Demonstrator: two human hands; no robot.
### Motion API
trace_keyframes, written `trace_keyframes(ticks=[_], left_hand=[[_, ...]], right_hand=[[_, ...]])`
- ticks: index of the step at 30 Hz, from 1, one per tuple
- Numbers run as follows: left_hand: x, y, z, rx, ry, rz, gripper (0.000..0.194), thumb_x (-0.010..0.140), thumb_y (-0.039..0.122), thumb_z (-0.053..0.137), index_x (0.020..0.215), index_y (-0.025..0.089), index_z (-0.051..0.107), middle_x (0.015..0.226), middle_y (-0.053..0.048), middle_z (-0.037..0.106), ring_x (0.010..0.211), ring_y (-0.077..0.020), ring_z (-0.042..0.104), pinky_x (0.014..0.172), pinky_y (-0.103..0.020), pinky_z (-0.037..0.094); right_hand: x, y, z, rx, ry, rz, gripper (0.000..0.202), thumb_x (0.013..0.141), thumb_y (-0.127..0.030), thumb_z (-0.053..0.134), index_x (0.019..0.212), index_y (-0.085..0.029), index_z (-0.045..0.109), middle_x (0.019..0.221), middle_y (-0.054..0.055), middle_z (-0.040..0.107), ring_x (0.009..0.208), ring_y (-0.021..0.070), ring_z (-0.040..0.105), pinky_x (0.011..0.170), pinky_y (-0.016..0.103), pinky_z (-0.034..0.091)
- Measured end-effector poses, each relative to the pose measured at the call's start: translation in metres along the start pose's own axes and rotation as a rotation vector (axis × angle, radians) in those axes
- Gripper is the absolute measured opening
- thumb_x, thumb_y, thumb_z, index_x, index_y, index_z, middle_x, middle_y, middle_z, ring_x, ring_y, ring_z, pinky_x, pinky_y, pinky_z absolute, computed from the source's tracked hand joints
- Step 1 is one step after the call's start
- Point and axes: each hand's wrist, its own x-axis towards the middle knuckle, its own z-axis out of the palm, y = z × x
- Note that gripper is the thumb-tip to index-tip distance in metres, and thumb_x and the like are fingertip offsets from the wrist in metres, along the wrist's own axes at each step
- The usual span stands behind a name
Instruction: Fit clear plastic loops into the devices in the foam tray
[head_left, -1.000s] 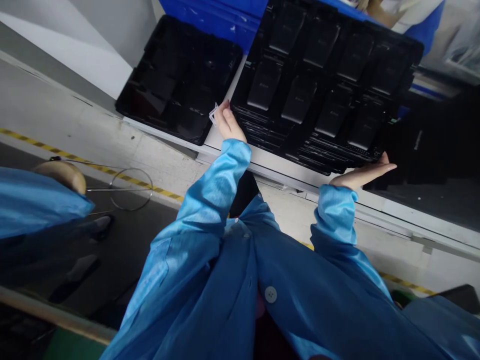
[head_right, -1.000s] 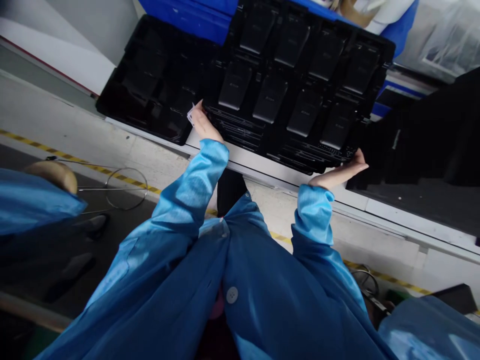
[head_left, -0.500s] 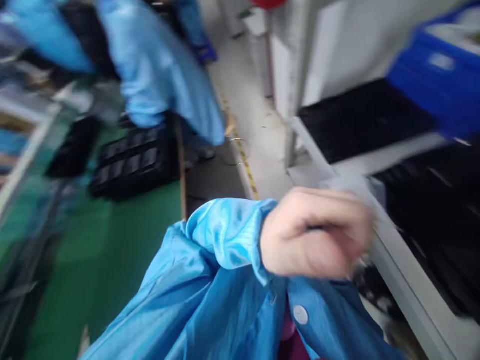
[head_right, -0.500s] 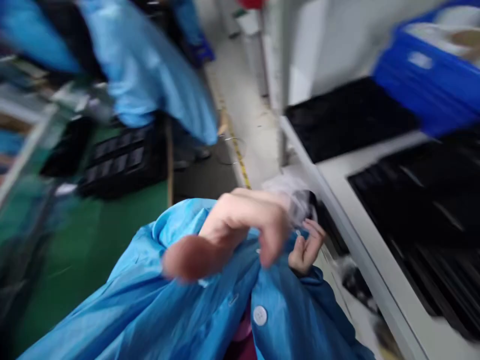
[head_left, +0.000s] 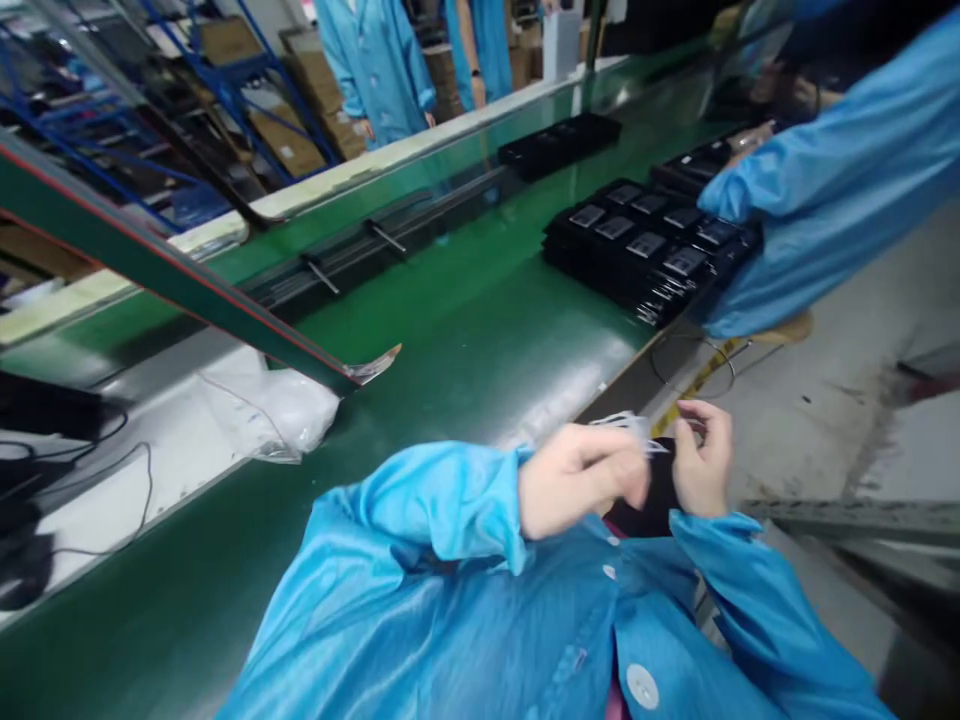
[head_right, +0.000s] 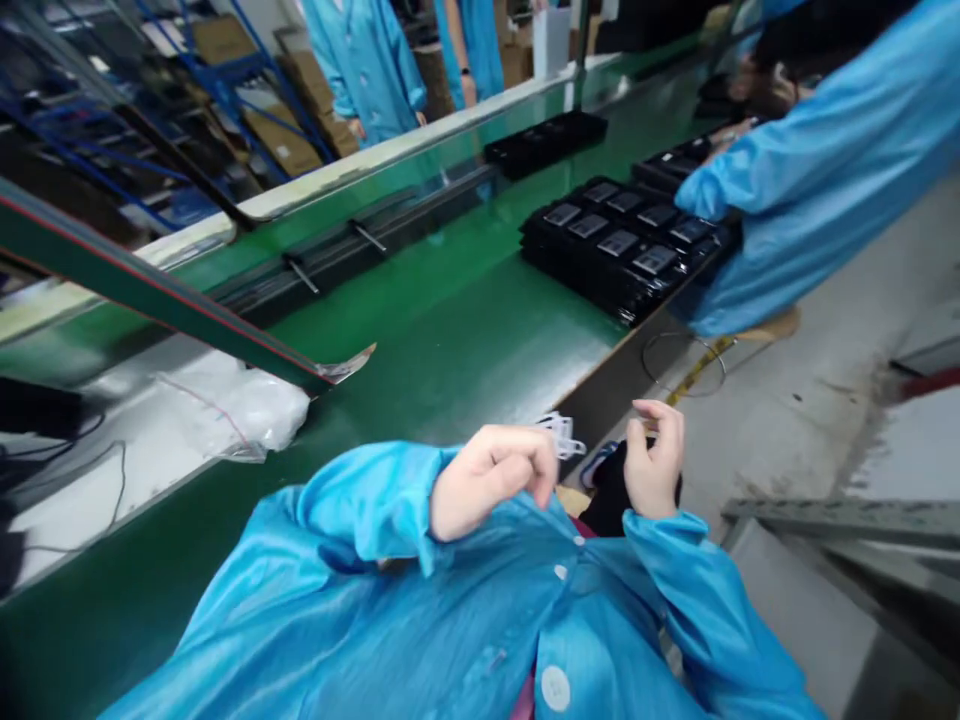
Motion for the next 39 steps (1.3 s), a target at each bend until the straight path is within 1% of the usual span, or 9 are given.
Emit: trace_keyframes(ticks=[4,7,12,16,20,24,27,34,39], left_hand=[[-0.028,-0.11,-0.032,0.104,0.536,-0.082,0.04,0.089,0.052,0.048,0.064,0.021,0.054,0.063,-0.001,0.053,0.063,-0.0158,0.049,0.064,-0.031,0.041],[-0.043,-0.162,-0.055,0.186,0.916,-0.091,0.027,0.089,0.041,0.048,0.07,0.021,0.05,0.066,0.001,0.048,0.064,-0.0155,0.046,0.064,-0.03,0.039],[-0.041,-0.2,-0.102,0.324,1.392,-0.082,0.014,0.089,0.033,0.049,0.086,0.023,0.058,0.074,-0.001,0.056,0.068,-0.016,0.052,0.067,-0.03,0.044],[-0.04,-0.212,-0.133,0.458,1.509,-0.084,0.022,0.091,0.03,0.048,0.1,0.024,0.067,0.08,-0.003,0.067,0.067,-0.0161,0.059,0.068,-0.03,0.048],[-0.052,-0.219,-0.148,0.556,1.507,-0.041,0.028,0.09,0.031,0.049,0.103,0.023,0.073,0.098,-0.006,0.072,0.087,-0.018,0.065,0.086,-0.032,0.049],[-0.059,-0.225,-0.167,0.562,1.505,0.019,0.03,0.09,0.029,0.05,0.108,0.022,0.073,0.073,-0.001,0.065,0.065,-0.0118,0.057,0.073,-0.028,0.048],[-0.056,-0.227,-0.172,0.549,1.52,0.054,0.027,0.088,0.028,0.052,0.103,0.021,0.074,0.072,0.0,0.063,0.069,-0.0114,0.058,0.074,-0.026,0.047],[-0.054,-0.232,-0.176,0.456,1.675,0.061,0.026,0.087,0.029,0.05,0.101,0.014,0.066,0.083,-0.002,0.063,0.072,-0.0105,0.059,0.071,-0.025,0.049],[-0.067,-0.239,-0.157,0.386,1.74,0.04,0.025,0.083,0.03,0.053,0.1,0.014,0.063,0.087,-0.001,0.062,0.066,-0.0076,0.059,0.065,-0.022,0.048]], right_hand=[[0.047,-0.022,0.072,0.023,-0.198,-0.17,0.026,0.089,-0.032,0.049,0.108,-0.019,0.06,0.107,0.008,0.057,0.098,0.0187,0.055,0.088,0.036,0.047],[0.07,-0.038,0.133,0.057,-0.39,-0.286,0.023,0.088,-0.029,0.049,0.107,-0.019,0.06,0.105,0.007,0.058,0.095,0.0184,0.056,0.087,0.037,0.047],[0.076,-0.065,0.25,0.157,-0.682,-0.485,0.022,0.09,-0.027,0.045,0.106,-0.019,0.058,0.104,0.008,0.058,0.093,0.0186,0.057,0.083,0.036,0.049],[0.055,-0.079,0.307,0.153,-0.811,-0.614,0.02,0.089,-0.023,0.044,0.102,-0.019,0.058,0.103,0.01,0.059,0.097,0.0219,0.056,0.087,0.04,0.047],[0.042,-0.089,0.314,0.021,-0.862,-0.687,0.023,0.085,-0.023,0.052,0.106,-0.02,0.059,0.111,0.009,0.06,0.107,0.0241,0.052,0.093,0.041,0.042],[0.043,-0.099,0.313,-0.126,-0.867,-0.73,0.033,0.083,-0.029,0.059,0.114,-0.019,0.058,0.12,0.009,0.056,0.112,0.0244,0.048,0.095,0.04,0.04],[0.042,-0.1,0.313,-0.197,-0.841,-0.75,0.037,0.085,-0.032,0.058,0.119,-0.017,0.055,0.125,0.011,0.053,0.115,0.024,0.045,0.098,0.04,0.039],[0.036,-0.099,0.305,-0.277,-0.745,-0.759,0.03,0.092,-0.033,0.054,0.115,-0.014,0.057,0.123,0.009,0.053,0.116,0.021,0.05,0.098,0.042,0.044],[0.032,-0.081,0.284,-0.321,-0.673,-0.749,0.033,0.092,-0.036,0.056,0.117,-0.013,0.057,0.123,0.009,0.055,0.115,0.0209,0.053,0.098,0.043,0.046]])
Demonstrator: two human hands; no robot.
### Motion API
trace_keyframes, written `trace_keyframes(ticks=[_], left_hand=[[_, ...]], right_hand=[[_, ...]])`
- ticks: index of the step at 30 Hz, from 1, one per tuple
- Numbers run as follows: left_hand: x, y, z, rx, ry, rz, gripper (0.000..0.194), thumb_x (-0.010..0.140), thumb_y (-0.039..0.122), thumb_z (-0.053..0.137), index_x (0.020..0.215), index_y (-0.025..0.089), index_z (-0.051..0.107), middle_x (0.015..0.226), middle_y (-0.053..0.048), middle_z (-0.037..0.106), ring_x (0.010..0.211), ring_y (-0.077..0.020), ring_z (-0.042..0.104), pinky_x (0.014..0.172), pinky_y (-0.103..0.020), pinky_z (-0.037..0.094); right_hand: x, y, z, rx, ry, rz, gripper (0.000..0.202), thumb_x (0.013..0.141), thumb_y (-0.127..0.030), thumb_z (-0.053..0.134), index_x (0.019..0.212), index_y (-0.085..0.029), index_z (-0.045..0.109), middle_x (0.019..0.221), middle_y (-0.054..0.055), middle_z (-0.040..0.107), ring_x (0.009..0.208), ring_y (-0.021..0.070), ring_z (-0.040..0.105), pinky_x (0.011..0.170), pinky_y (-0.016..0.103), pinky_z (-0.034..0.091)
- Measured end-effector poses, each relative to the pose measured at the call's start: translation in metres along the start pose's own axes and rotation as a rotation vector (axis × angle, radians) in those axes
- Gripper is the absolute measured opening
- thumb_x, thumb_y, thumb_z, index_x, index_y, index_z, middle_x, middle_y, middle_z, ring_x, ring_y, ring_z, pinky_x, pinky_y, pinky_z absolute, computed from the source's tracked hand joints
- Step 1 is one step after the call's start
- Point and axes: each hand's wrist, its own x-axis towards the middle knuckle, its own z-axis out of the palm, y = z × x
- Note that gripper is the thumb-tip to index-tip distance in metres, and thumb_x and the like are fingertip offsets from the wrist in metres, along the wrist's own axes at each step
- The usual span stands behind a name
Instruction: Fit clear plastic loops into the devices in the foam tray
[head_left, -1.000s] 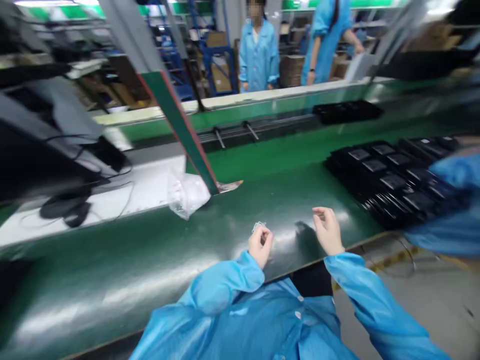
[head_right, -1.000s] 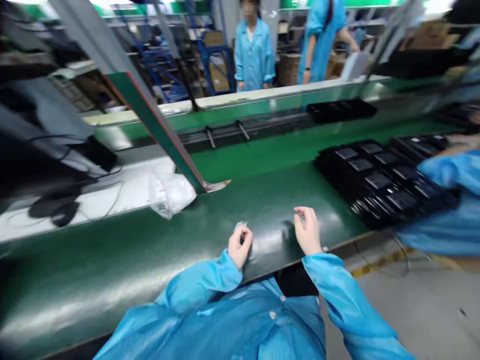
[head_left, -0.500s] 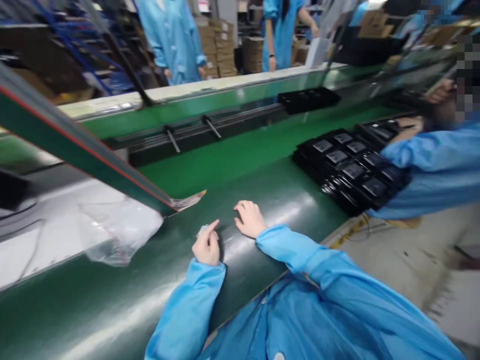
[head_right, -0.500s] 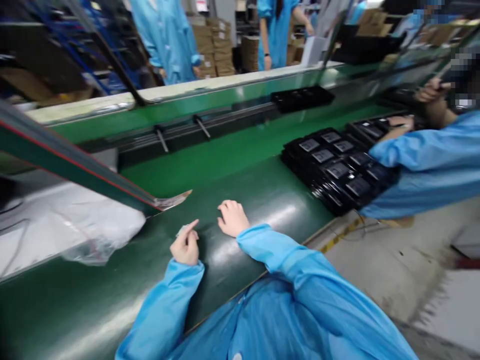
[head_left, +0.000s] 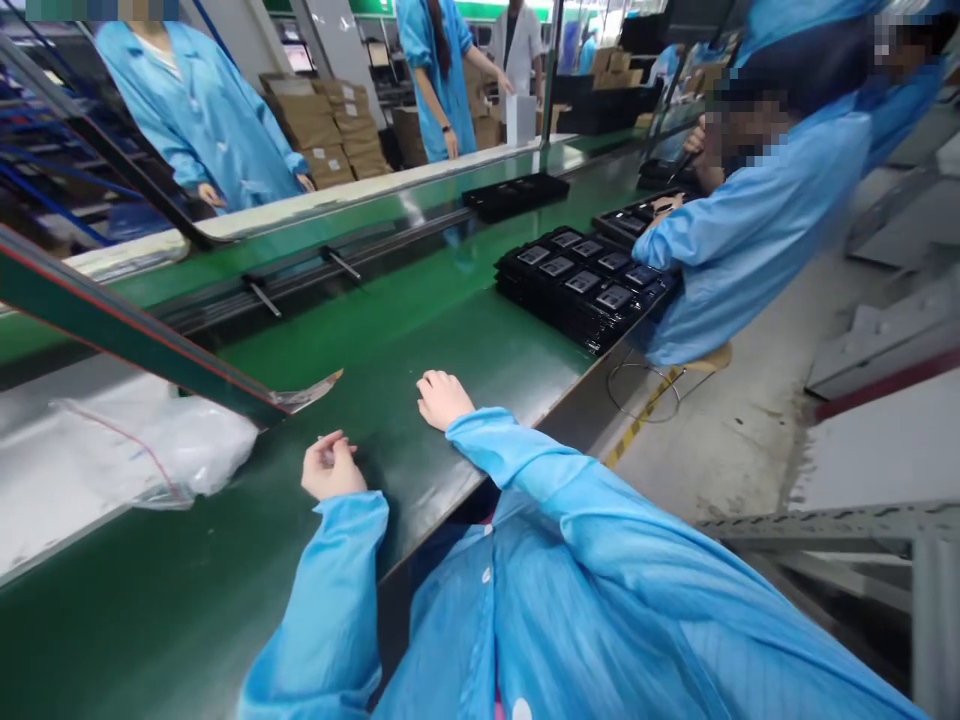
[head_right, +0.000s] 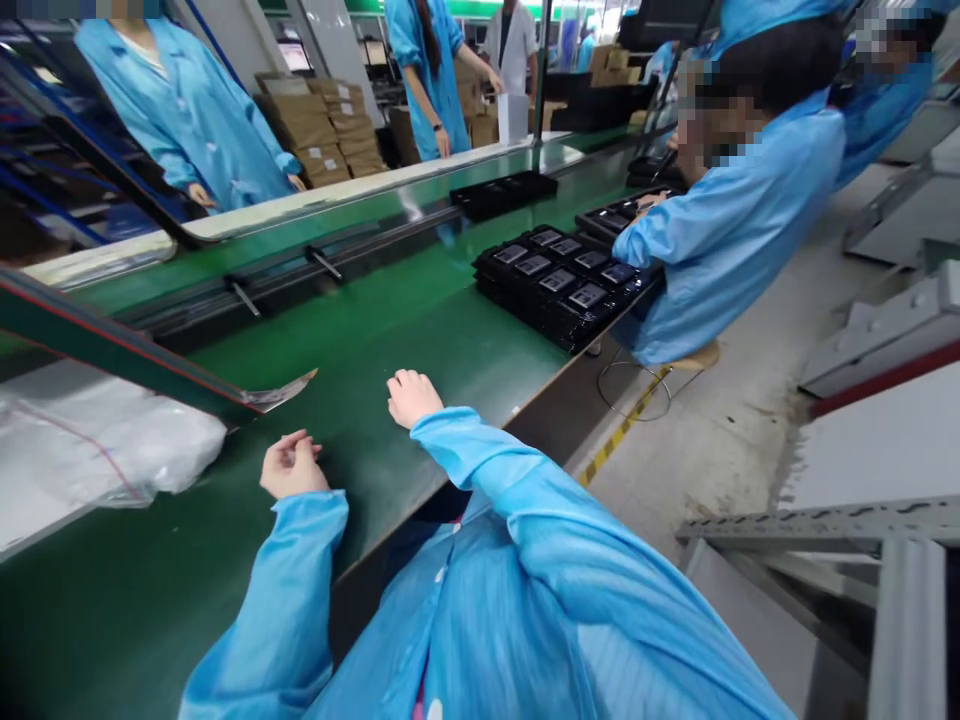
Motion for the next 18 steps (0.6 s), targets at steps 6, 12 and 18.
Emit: trace_keyframes(ticks=[6,12,18], left_hand=[[-0.023,0.005,-0.02,0.048,0.027,-0.05,0.026,0.08,0.029,0.057,0.1,0.012,0.063,0.075,0.001,0.061,0.058,-0.0087,0.059,0.056,-0.021,0.046],[-0.023,0.002,-0.019,0.155,0.008,-0.064,0.022,0.088,0.028,0.058,0.103,0.013,0.064,0.066,0.003,0.057,0.059,-0.01,0.057,0.057,-0.023,0.048],[-0.019,-0.005,-0.018,0.21,-0.032,-0.105,0.028,0.091,0.038,0.059,0.102,0.013,0.062,0.079,0.0,0.062,0.065,-0.0094,0.058,0.063,-0.026,0.053]], right_hand=[[-0.036,0.03,-0.014,0.017,0.051,-0.03,0.036,0.092,-0.038,0.056,0.119,-0.014,0.057,0.126,0.01,0.055,0.117,0.0211,0.053,0.099,0.044,0.046],[-0.062,0.051,-0.024,0.076,0.116,-0.055,0.034,0.092,-0.038,0.056,0.116,-0.014,0.059,0.123,0.009,0.056,0.115,0.0201,0.054,0.099,0.043,0.046],[-0.096,0.107,-0.095,0.043,0.403,0.081,0.031,0.092,-0.025,0.048,0.12,-0.017,0.057,0.131,0.012,0.049,0.124,0.0211,0.045,0.107,0.041,0.039]])
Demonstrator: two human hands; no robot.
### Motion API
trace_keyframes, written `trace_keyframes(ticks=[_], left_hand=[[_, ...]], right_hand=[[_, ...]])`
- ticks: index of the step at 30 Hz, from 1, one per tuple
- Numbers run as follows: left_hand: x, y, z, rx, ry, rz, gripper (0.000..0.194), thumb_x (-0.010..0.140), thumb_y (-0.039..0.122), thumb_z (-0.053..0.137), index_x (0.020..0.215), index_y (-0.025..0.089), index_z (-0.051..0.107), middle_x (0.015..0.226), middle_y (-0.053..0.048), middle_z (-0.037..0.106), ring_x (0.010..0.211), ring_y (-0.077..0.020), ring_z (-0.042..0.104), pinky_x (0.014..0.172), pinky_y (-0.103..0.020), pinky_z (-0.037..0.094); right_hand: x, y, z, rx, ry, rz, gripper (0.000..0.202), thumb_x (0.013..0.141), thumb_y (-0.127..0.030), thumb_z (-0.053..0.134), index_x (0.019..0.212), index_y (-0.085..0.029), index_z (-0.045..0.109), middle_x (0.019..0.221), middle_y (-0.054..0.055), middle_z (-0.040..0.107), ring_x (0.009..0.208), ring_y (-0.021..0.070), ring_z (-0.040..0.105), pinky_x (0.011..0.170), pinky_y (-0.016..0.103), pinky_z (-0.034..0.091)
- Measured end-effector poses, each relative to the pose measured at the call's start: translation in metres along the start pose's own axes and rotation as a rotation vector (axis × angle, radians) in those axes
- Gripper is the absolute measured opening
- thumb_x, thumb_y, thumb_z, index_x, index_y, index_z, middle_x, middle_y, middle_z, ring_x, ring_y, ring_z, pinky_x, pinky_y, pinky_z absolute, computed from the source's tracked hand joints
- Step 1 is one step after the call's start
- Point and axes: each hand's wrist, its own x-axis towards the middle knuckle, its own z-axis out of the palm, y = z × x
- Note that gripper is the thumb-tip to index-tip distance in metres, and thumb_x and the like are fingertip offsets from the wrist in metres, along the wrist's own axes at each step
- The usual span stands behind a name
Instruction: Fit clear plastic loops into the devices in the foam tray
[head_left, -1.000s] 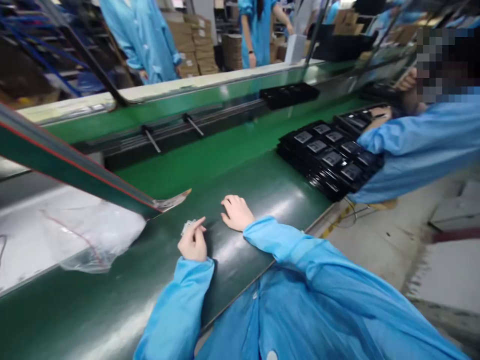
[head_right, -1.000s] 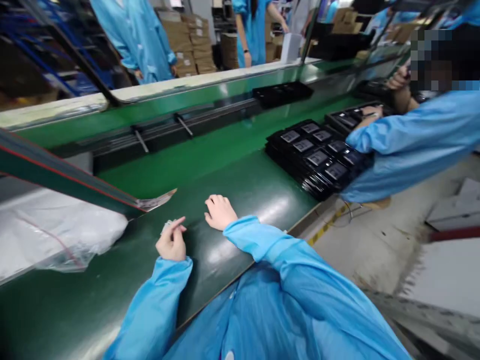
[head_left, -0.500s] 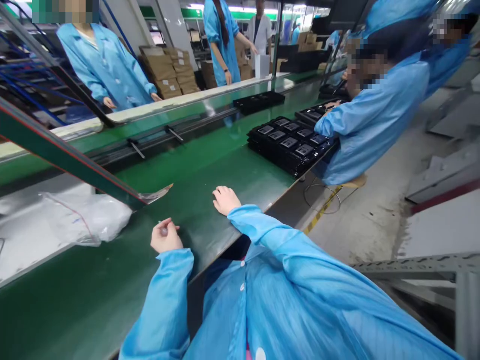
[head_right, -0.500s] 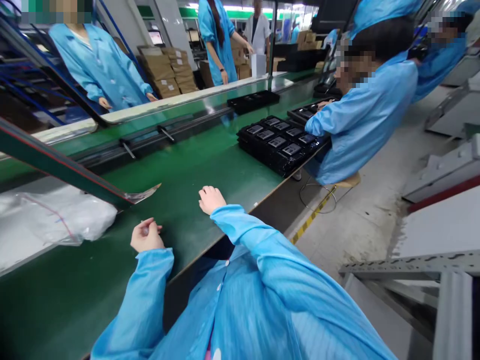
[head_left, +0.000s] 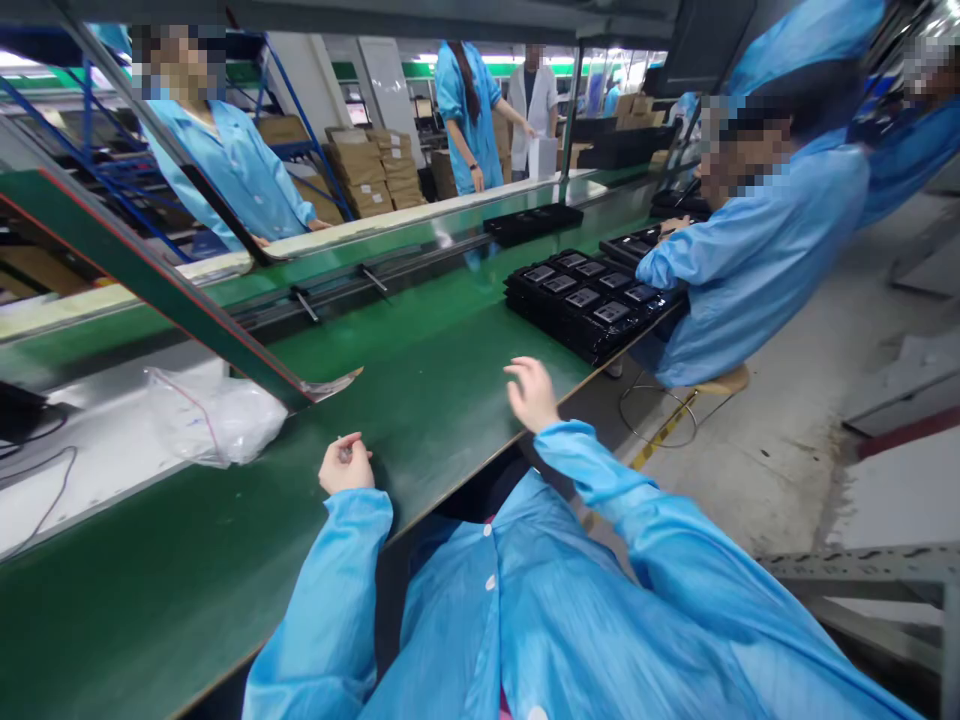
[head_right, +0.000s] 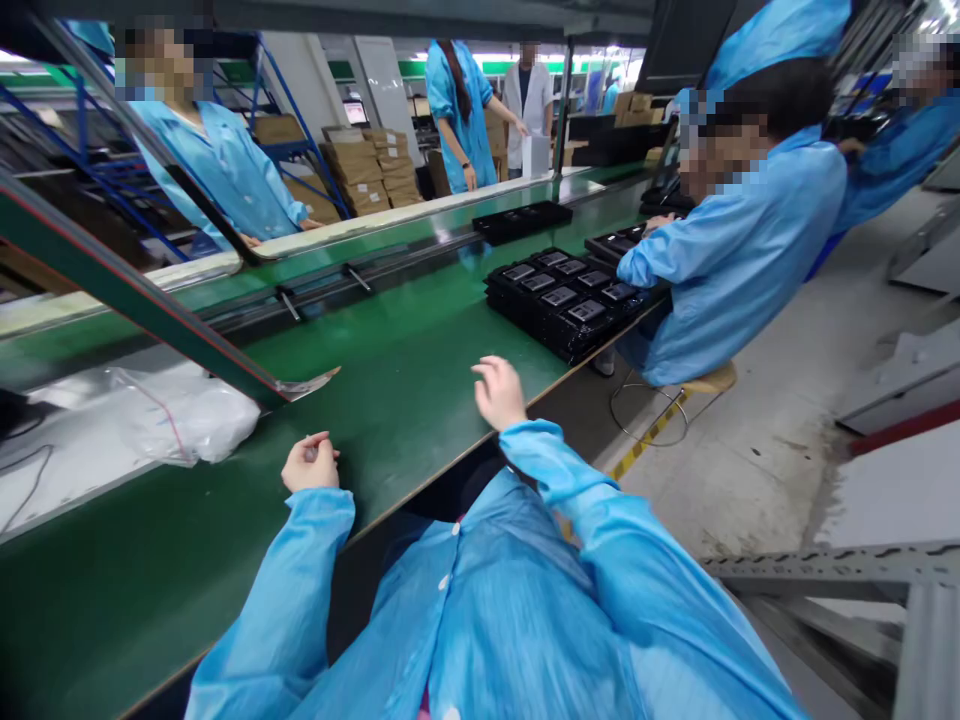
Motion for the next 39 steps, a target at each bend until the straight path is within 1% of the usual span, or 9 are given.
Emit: trace_keyframes(ticks=[3,5,8,11,14,20,25,30,39], left_hand=[[0.001,0.001,0.002,-0.016,-0.011,-0.009,0.027,0.091,0.037,0.06,0.103,0.013,0.063,0.08,0.0,0.063,0.065,-0.0095,0.059,0.062,-0.026,0.052],[0.002,0.002,0.004,-0.037,-0.036,-0.008,0.025,0.088,0.035,0.062,0.101,0.014,0.065,0.075,0.001,0.062,0.062,-0.0096,0.059,0.059,-0.025,0.051],[0.005,0.006,0.005,-0.074,-0.12,0.022,0.025,0.08,0.034,0.064,0.097,0.016,0.07,0.073,0.0,0.065,0.058,-0.0105,0.06,0.055,-0.023,0.05],[0.012,0.009,0.004,-0.103,-0.196,0.075,0.026,0.073,0.037,0.065,0.09,0.018,0.072,0.086,-0.003,0.069,0.059,-0.0105,0.062,0.058,-0.024,0.052],[0.018,0.009,0.002,-0.112,-0.211,0.098,0.028,0.072,0.04,0.065,0.088,0.018,0.072,0.086,-0.003,0.068,0.058,-0.0103,0.061,0.057,-0.024,0.052],[0.015,0.01,-0.005,-0.095,-0.181,0.073,0.029,0.077,0.037,0.064,0.095,0.016,0.07,0.062,0.001,0.061,0.054,-0.0106,0.057,0.049,-0.02,0.045],[0.008,0.019,-0.009,-0.069,-0.2,0.079,0.025,0.081,0.035,0.064,0.097,0.016,0.07,0.064,0.002,0.062,0.055,-0.0098,0.056,0.052,-0.021,0.044],[0.004,0.025,-0.01,-0.068,-0.204,0.071,0.022,0.082,0.036,0.066,0.096,0.019,0.071,0.07,0.001,0.063,0.057,-0.0109,0.056,0.054,-0.024,0.044],[0.0,0.041,-0.013,-0.039,-0.246,0.033,0.016,0.081,0.039,0.066,0.095,0.034,0.071,0.077,0.004,0.065,0.061,-0.0147,0.057,0.055,-0.033,0.045]], right_hand=[[0.014,0.061,-0.065,-0.116,0.185,0.13,0.037,0.09,-0.024,0.043,0.125,-0.014,0.053,0.13,0.017,0.043,0.128,0.0267,0.039,0.11,0.049,0.033],[0.025,0.102,-0.101,-0.197,0.233,0.191,0.041,0.087,-0.023,0.044,0.126,-0.012,0.051,0.128,0.019,0.041,0.128,0.0297,0.038,0.109,0.052,0.034],[0.035,0.146,-0.133,-0.306,0.132,0.197,0.048,0.08,-0.02,0.049,0.127,-0.014,0.053,0.128,0.017,0.042,0.117,0.0285,0.05,0.098,0.046,0.045],[0.039,0.165,-0.14,-0.412,-0.034,0.149,0.052,0.078,-0.02,0.051,0.13,-0.021,0.054,0.132,0.013,0.044,0.101,0.0247,0.059,0.081,0.039,0.053],[0.043,0.169,-0.136,-0.503,-0.152,0.091,0.05,0.081,-0.019,0.047,0.13,-0.024,0.056,0.135,0.011,0.047,0.093,0.021,0.062,0.072,0.034,0.052],[0.054,0.172,-0.14,-0.613,-0.282,0.045,0.044,0.086,-0.017,0.043,0.127,-0.024,0.059,0.128,0.007,0.057,0.094,0.0181,0.06,0.068,0.028,0.042],[0.073,0.17,-0.153,-0.662,-0.3,0.099,0.044,0.085,-0.019,0.05,0.127,-0.024,0.059,0.13,0.006,0.057,0.095,0.0158,0.057,0.069,0.028,0.034],[0.085,0.162,-0.159,-0.676,-0.295,0.142,0.044,0.084,-0.016,0.05,0.126,-0.025,0.059,0.128,0.004,0.057,0.099,0.0124,0.055,0.073,0.026,0.033],[0.093,0.153,-0.164,-0.649,-0.293,0.2,0.045,0.083,-0.012,0.048,0.125,-0.022,0.06,0.125,0.006,0.057,0.094,0.0096,0.055,0.079,0.023,0.036]])
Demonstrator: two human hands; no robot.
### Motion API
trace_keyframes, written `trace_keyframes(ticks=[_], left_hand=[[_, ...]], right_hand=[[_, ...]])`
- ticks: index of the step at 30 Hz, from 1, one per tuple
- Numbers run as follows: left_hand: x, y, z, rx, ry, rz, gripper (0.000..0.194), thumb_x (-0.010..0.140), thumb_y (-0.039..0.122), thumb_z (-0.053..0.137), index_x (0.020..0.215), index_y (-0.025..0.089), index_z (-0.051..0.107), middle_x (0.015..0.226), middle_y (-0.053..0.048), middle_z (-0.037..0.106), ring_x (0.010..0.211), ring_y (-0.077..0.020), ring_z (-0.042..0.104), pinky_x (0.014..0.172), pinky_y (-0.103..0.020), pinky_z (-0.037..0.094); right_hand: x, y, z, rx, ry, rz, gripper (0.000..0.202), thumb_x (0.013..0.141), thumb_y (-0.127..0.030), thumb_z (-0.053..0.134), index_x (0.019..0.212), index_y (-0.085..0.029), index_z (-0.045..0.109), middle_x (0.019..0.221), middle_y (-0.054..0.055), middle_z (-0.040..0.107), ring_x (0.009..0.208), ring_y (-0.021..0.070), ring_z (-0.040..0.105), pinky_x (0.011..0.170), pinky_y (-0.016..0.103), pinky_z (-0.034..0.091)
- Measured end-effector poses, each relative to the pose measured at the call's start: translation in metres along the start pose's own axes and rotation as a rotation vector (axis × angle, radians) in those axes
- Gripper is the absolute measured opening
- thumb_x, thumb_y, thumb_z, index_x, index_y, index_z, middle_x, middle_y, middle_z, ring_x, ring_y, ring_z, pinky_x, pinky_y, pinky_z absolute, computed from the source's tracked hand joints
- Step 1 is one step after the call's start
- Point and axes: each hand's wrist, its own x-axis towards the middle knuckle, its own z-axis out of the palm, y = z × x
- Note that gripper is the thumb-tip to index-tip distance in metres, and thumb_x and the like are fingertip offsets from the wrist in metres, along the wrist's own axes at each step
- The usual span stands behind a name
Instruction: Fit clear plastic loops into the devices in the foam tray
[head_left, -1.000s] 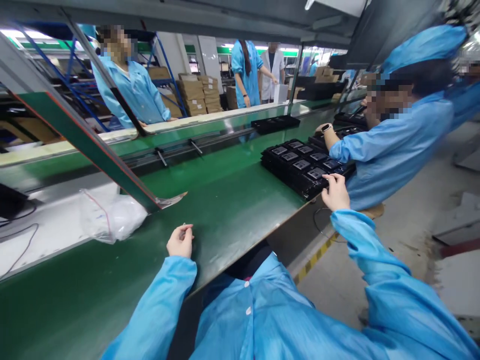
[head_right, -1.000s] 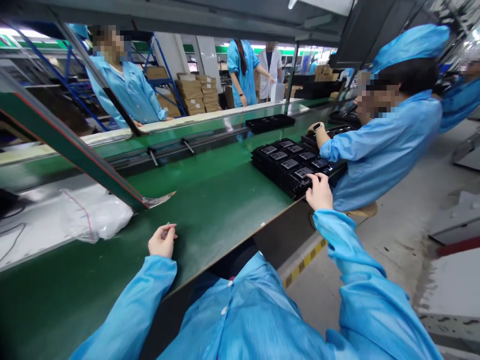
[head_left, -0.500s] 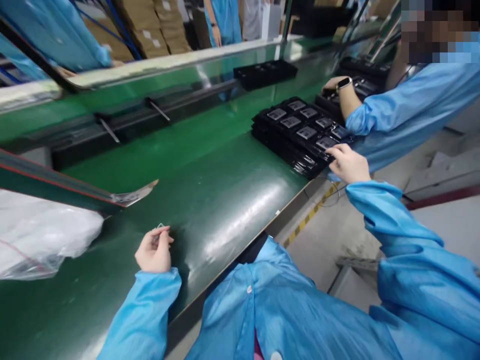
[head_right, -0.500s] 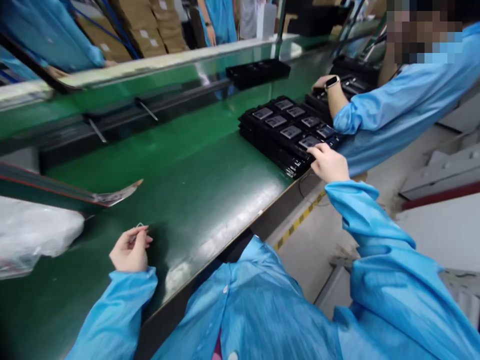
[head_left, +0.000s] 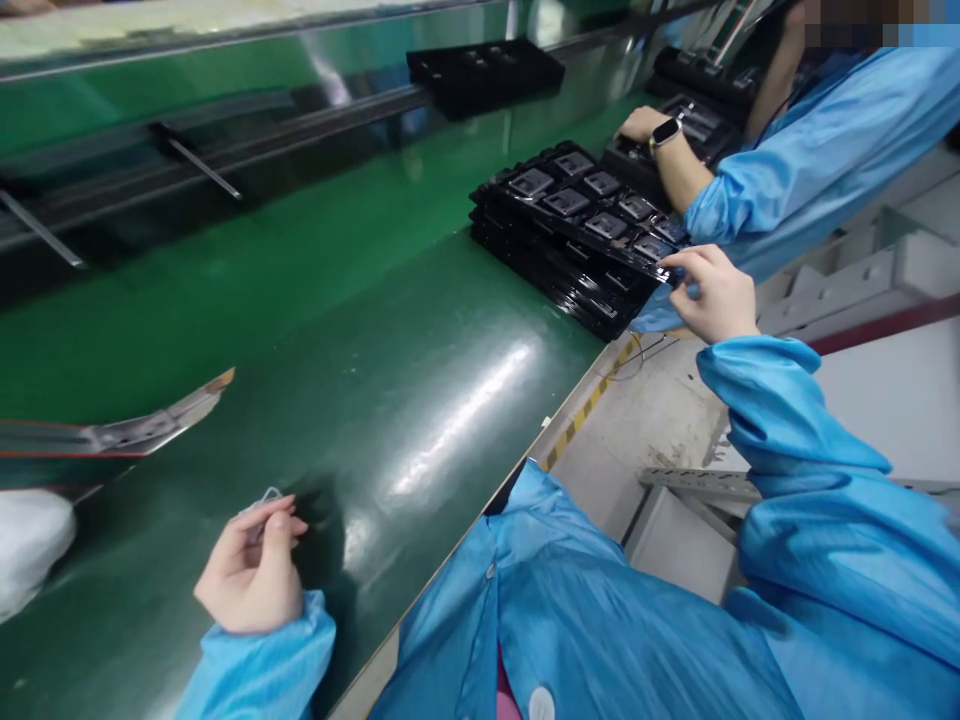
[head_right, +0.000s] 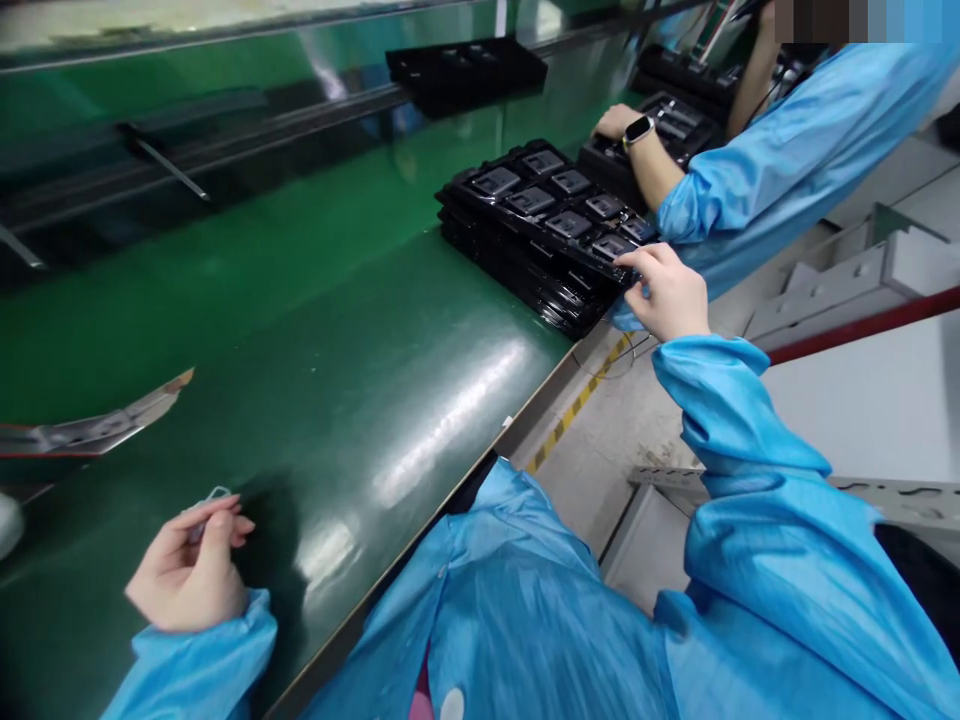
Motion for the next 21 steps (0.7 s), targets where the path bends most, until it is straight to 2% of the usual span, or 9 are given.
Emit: trace_keyframes(ticks=[6,9,14,17,21], left_hand=[[0.0,0.003,0.001,0.008,0.009,0.001,0.017,0.08,0.039,0.066,0.095,0.035,0.071,0.08,0.002,0.065,0.062,-0.0164,0.058,0.053,-0.035,0.046],[0.0,-0.002,0.0,0.008,0.009,-0.007,0.015,0.08,0.039,0.065,0.094,0.037,0.071,0.078,0.005,0.065,0.061,-0.0159,0.058,0.053,-0.034,0.046],[0.005,-0.016,-0.002,-0.025,-0.002,-0.006,0.019,0.079,0.037,0.068,0.094,0.026,0.072,0.073,0.002,0.065,0.059,-0.0134,0.058,0.054,-0.027,0.046],[0.007,-0.023,-0.003,-0.015,-0.009,-0.004,0.021,0.078,0.039,0.067,0.093,0.024,0.072,0.074,0.001,0.066,0.059,-0.0137,0.059,0.054,-0.026,0.047],[0.007,-0.032,-0.005,-0.011,-0.047,0.015,0.022,0.079,0.04,0.065,0.093,0.024,0.071,0.078,-0.001,0.066,0.061,-0.0149,0.06,0.056,-0.028,0.049]], right_hand=[[0.0,0.0,0.004,-0.005,0.0,-0.022,0.046,0.083,-0.013,0.049,0.126,-0.025,0.059,0.127,0.005,0.057,0.097,0.011,0.057,0.079,0.023,0.039],[-0.005,-0.002,0.016,-0.01,0.003,-0.048,0.045,0.083,-0.016,0.052,0.125,-0.028,0.06,0.127,0.003,0.057,0.099,0.0136,0.058,0.075,0.024,0.041],[-0.017,-0.003,0.042,-0.047,0.023,-0.066,0.043,0.083,-0.019,0.05,0.125,-0.025,0.061,0.128,0.007,0.054,0.089,0.0174,0.059,0.074,0.03,0.045],[-0.023,0.0,0.054,-0.074,0.034,-0.074,0.044,0.085,-0.02,0.047,0.127,-0.025,0.059,0.132,0.009,0.05,0.084,0.0167,0.058,0.075,0.032,0.048],[-0.027,0.005,0.064,-0.054,0.068,-0.074,0.043,0.087,-0.019,0.043,0.127,-0.026,0.059,0.137,0.009,0.045,0.088,0.0176,0.059,0.077,0.033,0.05]])
